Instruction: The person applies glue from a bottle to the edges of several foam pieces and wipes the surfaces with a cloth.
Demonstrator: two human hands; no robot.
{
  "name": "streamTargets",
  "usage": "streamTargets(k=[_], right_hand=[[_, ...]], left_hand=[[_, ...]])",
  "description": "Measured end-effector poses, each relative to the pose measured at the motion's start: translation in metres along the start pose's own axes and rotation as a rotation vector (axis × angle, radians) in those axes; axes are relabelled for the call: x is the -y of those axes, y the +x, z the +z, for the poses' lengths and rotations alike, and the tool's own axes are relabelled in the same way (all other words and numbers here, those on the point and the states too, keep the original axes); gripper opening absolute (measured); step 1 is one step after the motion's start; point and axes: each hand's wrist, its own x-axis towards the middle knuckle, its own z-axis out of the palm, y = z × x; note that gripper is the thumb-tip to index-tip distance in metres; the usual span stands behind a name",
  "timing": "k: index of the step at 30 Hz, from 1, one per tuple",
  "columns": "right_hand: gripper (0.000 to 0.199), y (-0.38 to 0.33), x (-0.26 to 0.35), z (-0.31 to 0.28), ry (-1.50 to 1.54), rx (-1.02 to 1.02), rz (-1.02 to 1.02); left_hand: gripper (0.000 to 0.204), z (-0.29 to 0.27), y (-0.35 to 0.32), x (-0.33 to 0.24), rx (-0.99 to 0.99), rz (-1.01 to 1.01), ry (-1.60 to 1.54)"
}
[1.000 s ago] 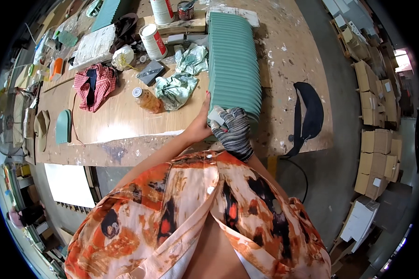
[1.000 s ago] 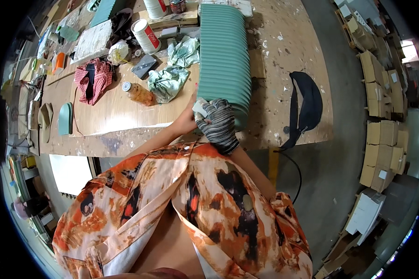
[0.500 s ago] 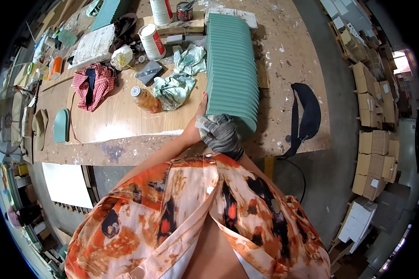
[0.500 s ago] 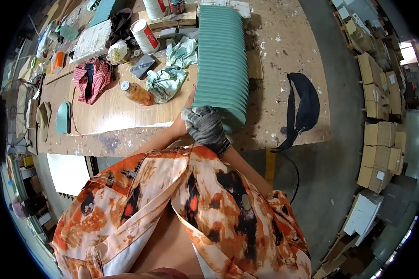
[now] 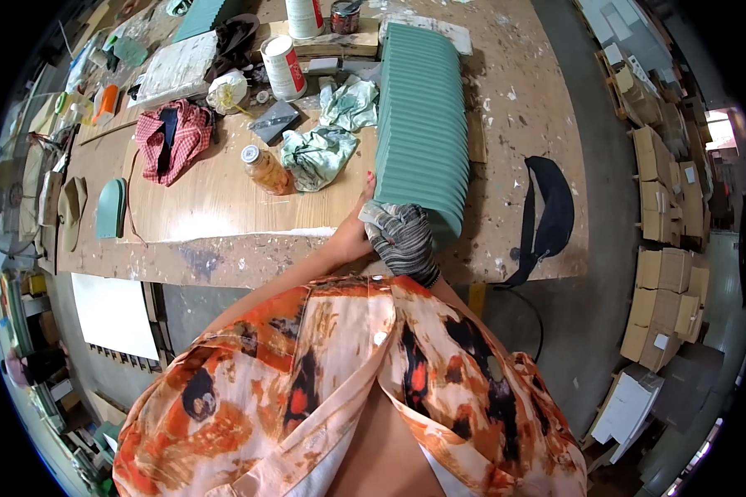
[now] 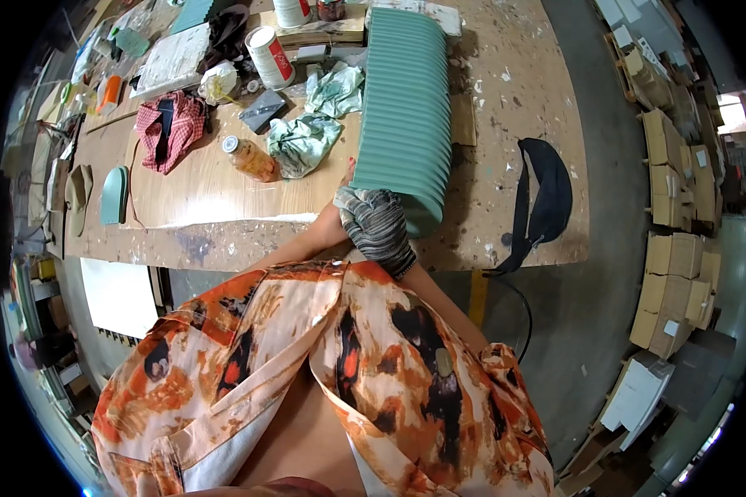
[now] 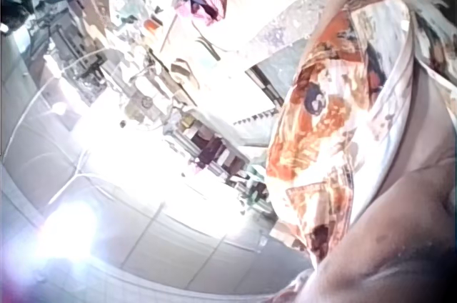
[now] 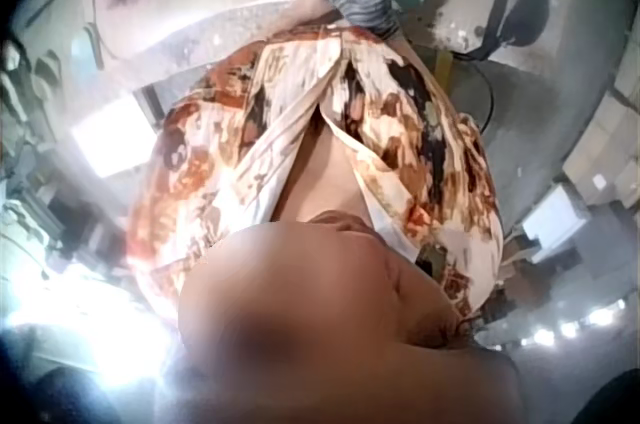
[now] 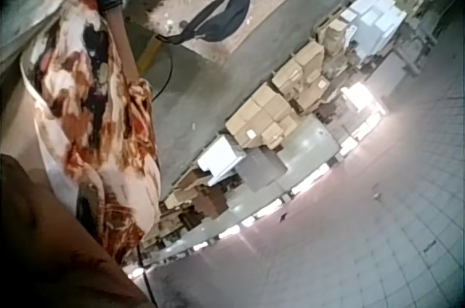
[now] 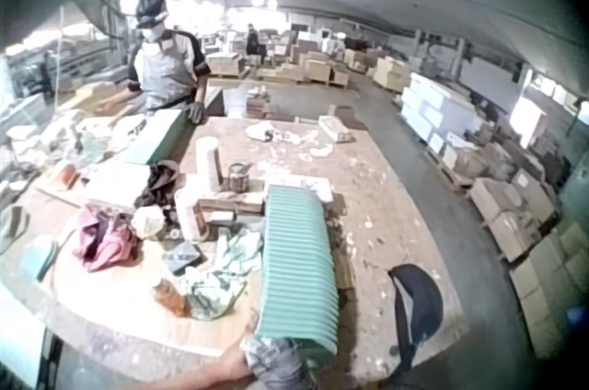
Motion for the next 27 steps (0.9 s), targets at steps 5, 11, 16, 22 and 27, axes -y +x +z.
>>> streamTargets(k=[5,11,16,22,27], right_hand=[[0.025,-0.008,-0.001,0.000,0.028,0.168,0.063],[0.018,0.001,-0.003,-0.002,0.060,-0.024,-0.005],[0.023,-0.014,-0.009,0.001,0.055,0.125,-0.013],[0.029,0.005,0.007,-0.005,0.026,-0.029,0.030],[0.029,-0.014,0.001,-0.009,-0.062,-0.112,0.144]], left_hand=[[0.123,-0.001,0.000,-0.013,-0.024,0.046,0.113],[0.124,-0.006,-0.001,0.001,0.059,0.027,0.193],[0.125,0.000,0.002,-0.013,-0.047,0.092,0.287],[0.123,-0.002,0.002,-0.004,0.041,0.004,0.053],[0.122,-0.004,-0.002,-0.012,0.004,0.110,0.205]])
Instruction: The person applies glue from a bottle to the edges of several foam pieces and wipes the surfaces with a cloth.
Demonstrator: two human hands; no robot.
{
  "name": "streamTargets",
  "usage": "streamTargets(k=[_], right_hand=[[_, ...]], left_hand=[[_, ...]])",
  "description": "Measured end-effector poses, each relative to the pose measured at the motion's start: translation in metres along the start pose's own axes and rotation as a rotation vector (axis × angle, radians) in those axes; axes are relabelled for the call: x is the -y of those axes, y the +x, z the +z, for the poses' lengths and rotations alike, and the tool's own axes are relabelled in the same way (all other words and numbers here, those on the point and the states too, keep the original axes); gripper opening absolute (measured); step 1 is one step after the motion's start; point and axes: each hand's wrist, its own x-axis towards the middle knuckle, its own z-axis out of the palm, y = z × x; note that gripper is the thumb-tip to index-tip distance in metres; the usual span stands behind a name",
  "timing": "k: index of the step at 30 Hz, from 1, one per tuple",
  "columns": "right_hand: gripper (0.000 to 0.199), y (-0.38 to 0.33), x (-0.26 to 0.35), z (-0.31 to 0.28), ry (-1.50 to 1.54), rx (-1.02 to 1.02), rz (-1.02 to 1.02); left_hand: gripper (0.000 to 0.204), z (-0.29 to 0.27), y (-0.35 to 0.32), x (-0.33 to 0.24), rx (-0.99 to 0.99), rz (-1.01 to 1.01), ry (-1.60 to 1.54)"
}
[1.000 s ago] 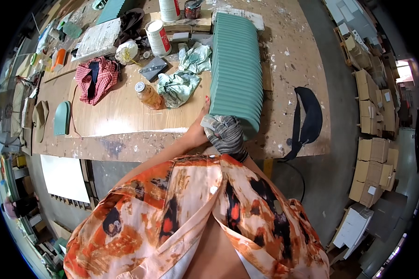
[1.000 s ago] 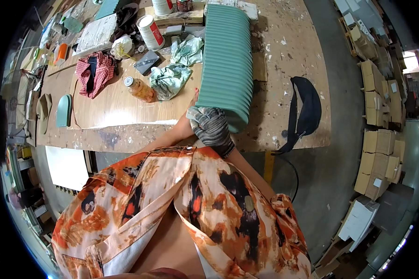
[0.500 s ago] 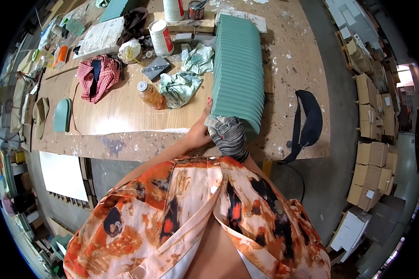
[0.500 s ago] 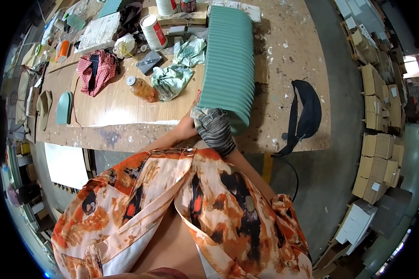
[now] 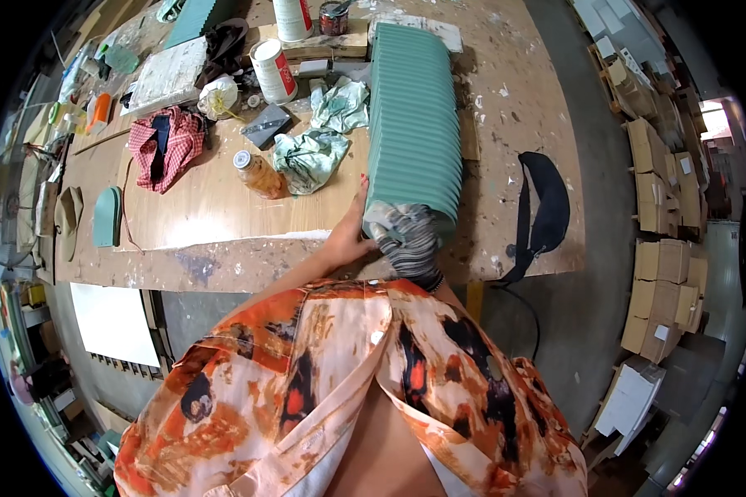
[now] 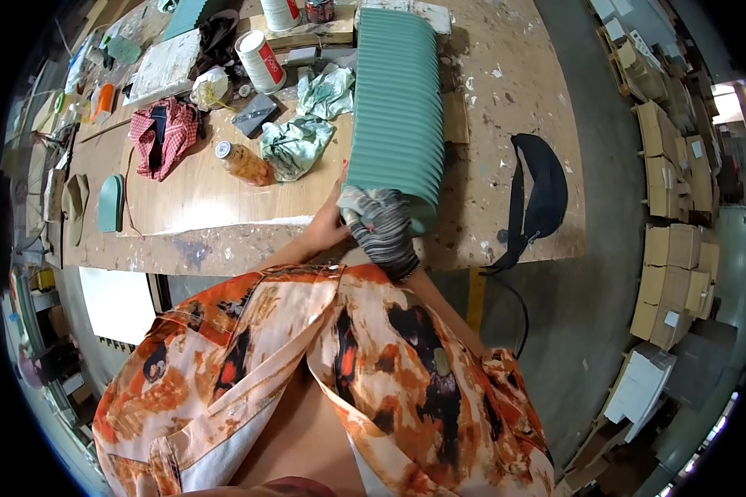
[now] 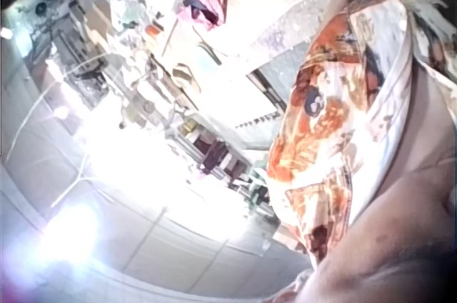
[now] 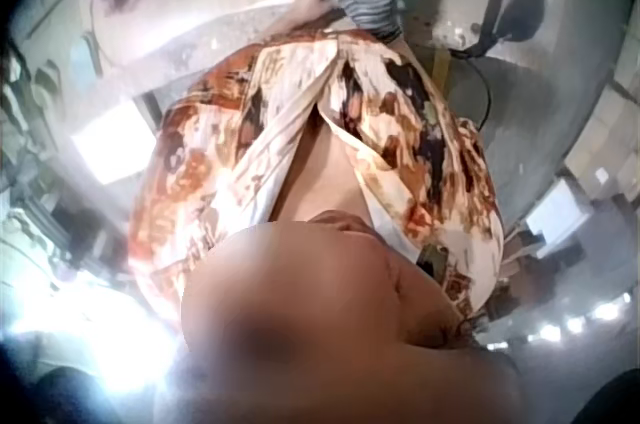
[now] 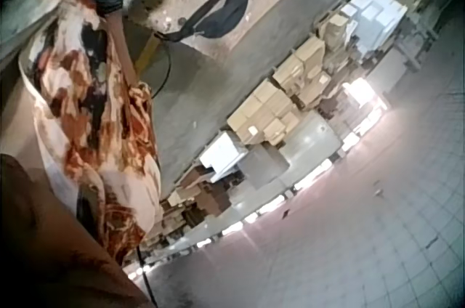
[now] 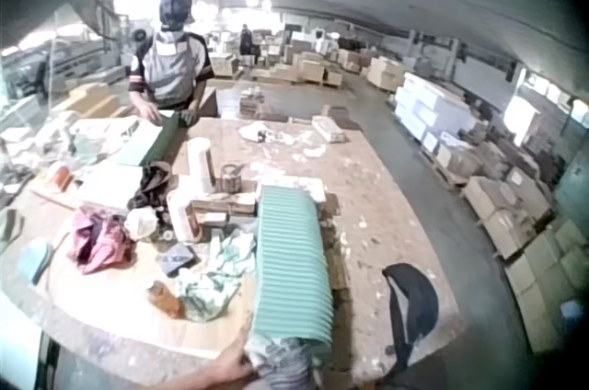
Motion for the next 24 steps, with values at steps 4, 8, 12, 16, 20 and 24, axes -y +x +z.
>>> streamTargets(k=[4,8,12,16,20,24], right_hand=[[0.033,-0.015,-0.018,-0.026,0.097,-0.195,0.138],[0.036,-0.028,-0.036,-0.040,0.057,-0.288,0.250],[0.036,-0.014,-0.019,-0.022,0.163,-0.298,0.198],[0.036,-0.006,-0.012,-0.013,-0.034,-0.210,0.058],[0.034,-0.026,-0.030,-0.032,0.126,-0.292,0.225],[0.038,-0.058,-0.068,-0.031,0.142,-0.448,0.338]], left_hand=[[0.126,-0.002,0.003,-0.014,-0.043,0.008,0.084],[0.128,0.000,0.002,-0.012,-0.044,-0.004,0.065],[0.128,0.002,0.004,-0.012,-0.003,0.011,0.081],[0.128,0.000,-0.003,0.002,0.028,-0.067,0.023],[0.127,0.001,0.000,-0.007,0.034,-0.100,0.002],[0.127,0.002,0.001,-0.003,0.055,-0.115,-0.042]])
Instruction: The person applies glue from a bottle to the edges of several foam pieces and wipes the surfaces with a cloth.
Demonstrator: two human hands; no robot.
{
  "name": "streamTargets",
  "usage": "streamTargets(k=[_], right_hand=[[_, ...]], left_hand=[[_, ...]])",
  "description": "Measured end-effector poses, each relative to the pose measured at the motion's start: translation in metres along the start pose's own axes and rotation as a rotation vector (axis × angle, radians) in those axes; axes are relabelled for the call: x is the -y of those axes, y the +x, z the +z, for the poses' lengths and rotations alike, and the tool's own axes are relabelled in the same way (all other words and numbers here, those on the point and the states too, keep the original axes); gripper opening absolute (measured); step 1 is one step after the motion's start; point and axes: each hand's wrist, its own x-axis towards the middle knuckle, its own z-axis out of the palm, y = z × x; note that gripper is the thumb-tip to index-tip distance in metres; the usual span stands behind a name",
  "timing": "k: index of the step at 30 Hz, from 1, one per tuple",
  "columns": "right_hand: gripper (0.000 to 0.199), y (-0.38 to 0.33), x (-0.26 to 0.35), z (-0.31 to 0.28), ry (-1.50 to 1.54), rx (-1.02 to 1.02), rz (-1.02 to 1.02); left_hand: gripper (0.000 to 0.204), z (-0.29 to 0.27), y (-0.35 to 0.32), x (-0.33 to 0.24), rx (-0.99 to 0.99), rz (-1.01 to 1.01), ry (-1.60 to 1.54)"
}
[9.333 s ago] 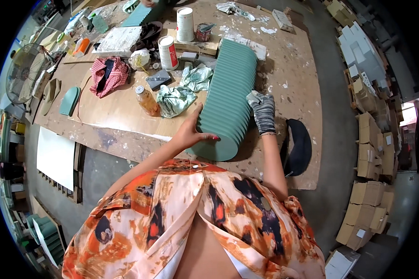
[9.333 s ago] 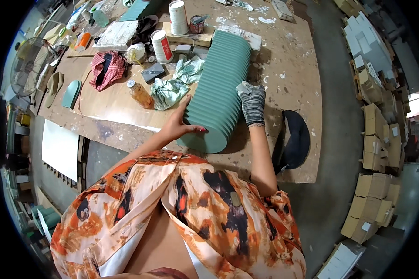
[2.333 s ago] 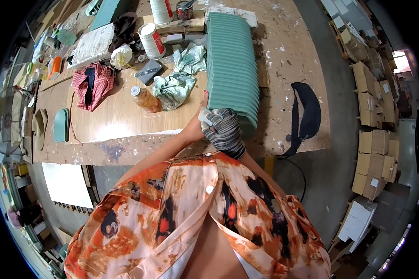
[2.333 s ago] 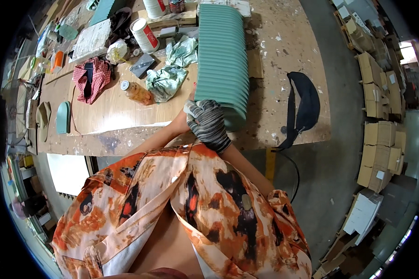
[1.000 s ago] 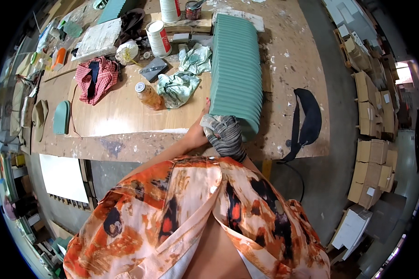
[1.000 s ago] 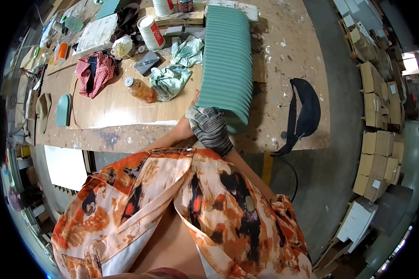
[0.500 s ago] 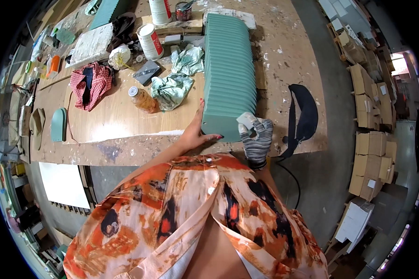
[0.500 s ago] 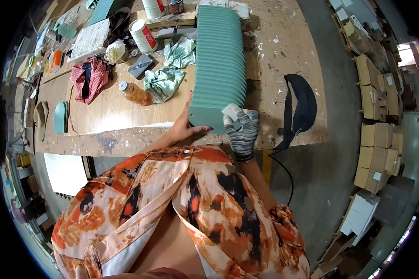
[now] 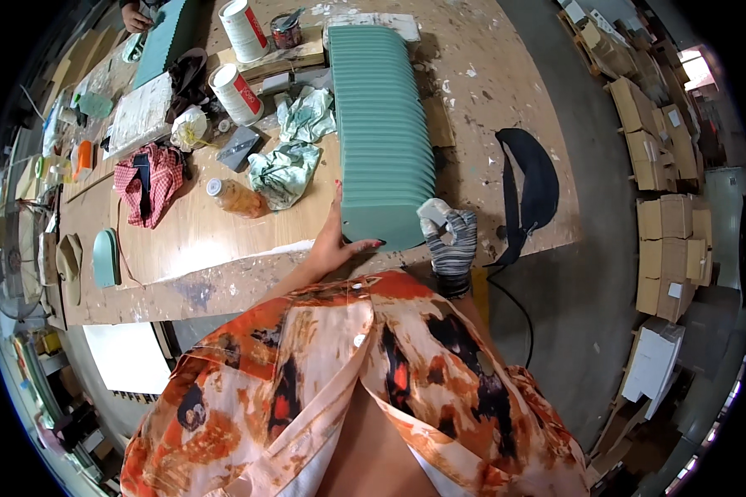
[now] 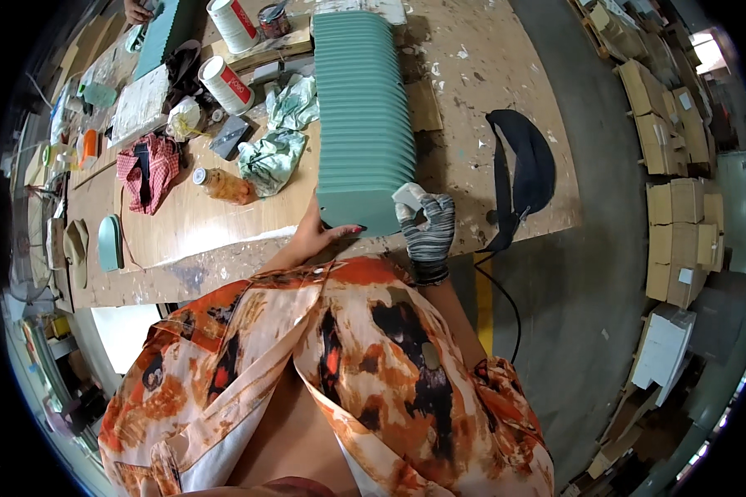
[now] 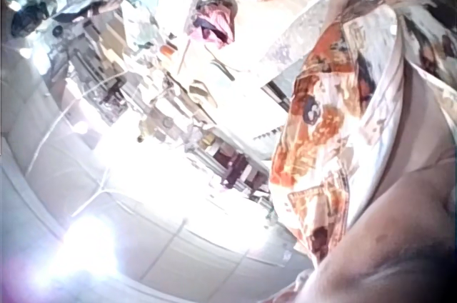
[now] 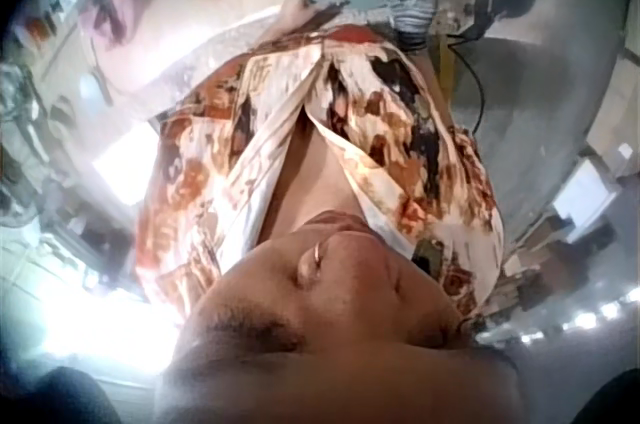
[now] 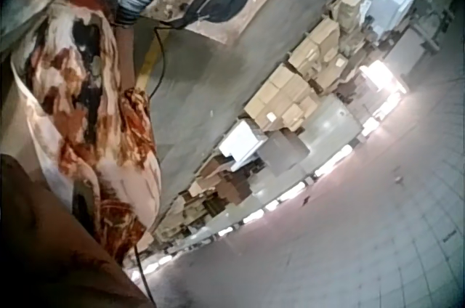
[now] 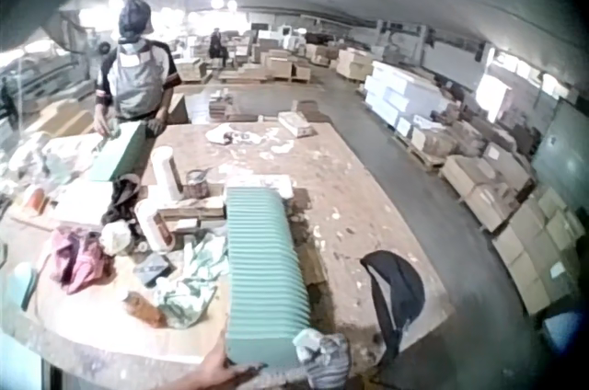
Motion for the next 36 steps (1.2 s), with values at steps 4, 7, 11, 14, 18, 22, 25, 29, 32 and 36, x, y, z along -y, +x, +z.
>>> streamTargets(k=[4,7,11,14,18,22,25,29,32,36], right_hand=[[0.041,-0.013,-0.008,-0.008,0.058,-0.020,0.118],[0.040,-0.025,-0.022,-0.008,0.098,-0.072,0.148],[0.038,-0.039,-0.026,-0.016,-0.073,-0.027,0.318],[0.036,-0.045,-0.020,-0.015,-0.001,-0.050,0.355],[0.032,-0.054,-0.018,-0.021,0.060,-0.022,0.434],[0.031,-0.051,-0.044,-0.028,0.226,-0.104,0.455],[0.033,-0.017,-0.030,-0.030,0.142,-0.041,0.404],[0.033,0.018,-0.021,-0.017,0.200,0.003,0.256],[0.029,0.039,0.017,-0.001,0.094,0.082,0.127],[0.031,0.049,0.049,0.021,-0.023,0.209,0.064]], left_hand=[[0.124,-0.001,-0.004,0.001,0.011,-0.076,-0.063],[0.124,-0.001,-0.003,0.005,0.018,-0.057,-0.028],[0.076,0.003,-0.003,0.007,-0.040,0.066,0.085],[0.072,0.004,-0.004,0.012,-0.032,0.021,-0.009],[0.093,-0.001,-0.002,0.013,0.001,-0.018,0.022],[0.117,-0.004,0.002,0.005,0.049,-0.029,0.053],[0.121,-0.008,0.002,-0.010,-0.032,-0.059,-0.192],[0.124,-0.014,0.010,-0.020,-0.115,0.048,-0.024],[0.125,-0.018,0.016,-0.041,-0.135,0.063,0.037],[0.126,-0.015,0.020,-0.038,-0.096,0.010,-0.077]])
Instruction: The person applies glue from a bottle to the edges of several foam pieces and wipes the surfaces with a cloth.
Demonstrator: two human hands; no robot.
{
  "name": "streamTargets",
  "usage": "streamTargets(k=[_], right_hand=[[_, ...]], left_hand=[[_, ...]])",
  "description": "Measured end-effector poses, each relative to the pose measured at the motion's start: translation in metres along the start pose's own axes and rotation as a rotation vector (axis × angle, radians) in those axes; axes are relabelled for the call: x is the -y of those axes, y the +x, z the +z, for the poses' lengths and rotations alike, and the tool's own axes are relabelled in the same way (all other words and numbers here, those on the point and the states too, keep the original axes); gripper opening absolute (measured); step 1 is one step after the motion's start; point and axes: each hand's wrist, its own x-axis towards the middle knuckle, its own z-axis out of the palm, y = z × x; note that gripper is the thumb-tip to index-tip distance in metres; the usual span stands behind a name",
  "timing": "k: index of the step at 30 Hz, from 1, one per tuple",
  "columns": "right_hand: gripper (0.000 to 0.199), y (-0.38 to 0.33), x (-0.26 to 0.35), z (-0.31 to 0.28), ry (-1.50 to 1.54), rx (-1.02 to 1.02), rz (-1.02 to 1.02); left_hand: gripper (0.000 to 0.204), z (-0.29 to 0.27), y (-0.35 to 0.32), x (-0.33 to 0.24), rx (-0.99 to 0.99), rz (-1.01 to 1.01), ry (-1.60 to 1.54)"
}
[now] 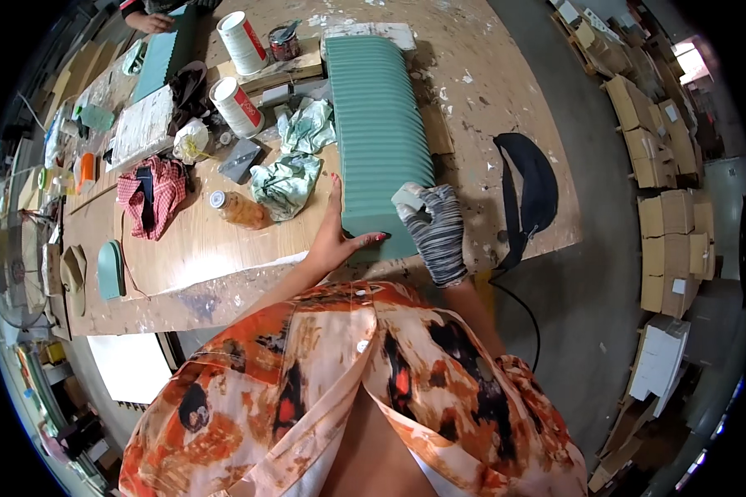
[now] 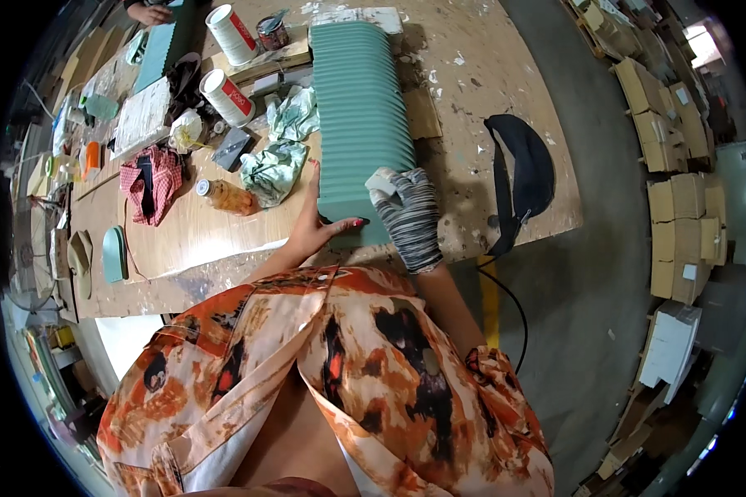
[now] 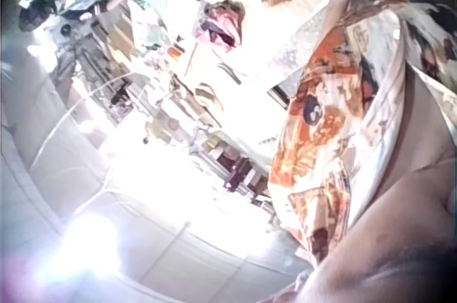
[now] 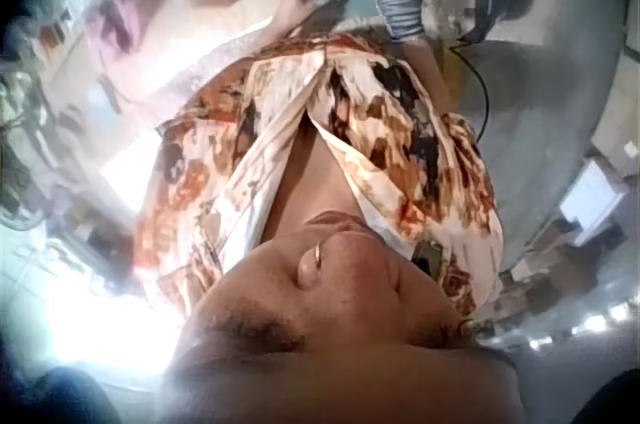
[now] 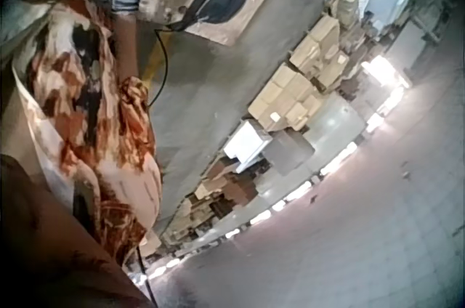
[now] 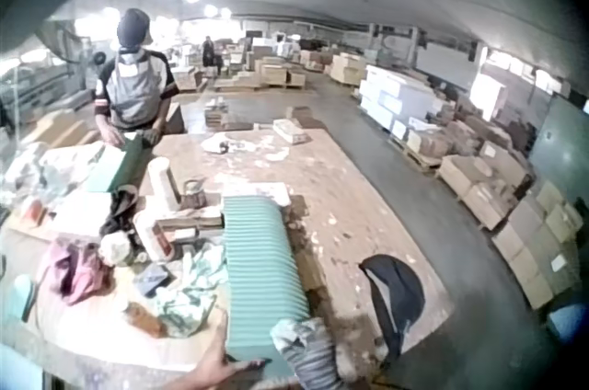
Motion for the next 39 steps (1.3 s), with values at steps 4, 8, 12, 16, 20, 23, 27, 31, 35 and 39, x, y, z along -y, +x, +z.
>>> streamTargets(k=[4,8,12,16,20,23,27,31,35,39], right_hand=[[0.030,0.001,0.005,0.002,-0.141,0.015,-0.094],[0.032,-0.010,-0.044,-0.012,-0.020,-0.061,0.043],[0.031,-0.007,-0.039,-0.030,0.176,-0.033,0.278],[0.032,0.008,-0.003,-0.011,0.020,-0.061,0.100],[0.031,0.009,-0.010,0.004,-0.249,0.033,-0.112],[0.033,0.002,-0.023,-0.004,0.117,-0.110,0.084],[0.026,0.001,-0.068,-0.042,-0.033,-0.042,0.118],[0.024,0.018,-0.102,-0.059,0.464,-0.078,0.437],[0.029,0.059,-0.074,-0.044,1.319,-0.096,0.619],[0.033,0.084,-0.020,-0.006,1.244,-0.156,0.702]], left_hand=[[0.126,0.002,-0.002,0.003,0.038,-0.062,-0.097],[0.127,0.002,-0.001,0.003,0.015,-0.011,-0.041],[0.126,0.000,0.000,0.006,0.022,0.050,-0.015],[0.127,-0.005,0.009,-0.013,0.022,0.049,-0.063],[0.129,-0.009,0.022,-0.025,-0.010,0.103,0.083],[0.130,-0.011,0.020,-0.023,0.005,0.167,0.082],[0.128,-0.018,0.020,-0.029,-0.021,0.164,0.069],[0.123,-0.032,0.016,-0.030,0.060,0.091,-0.025],[0.104,-0.045,0.003,-0.029,0.061,0.036,-0.157],[0.079,-0.057,-0.010,-0.017,0.024,0.008,-0.215]])
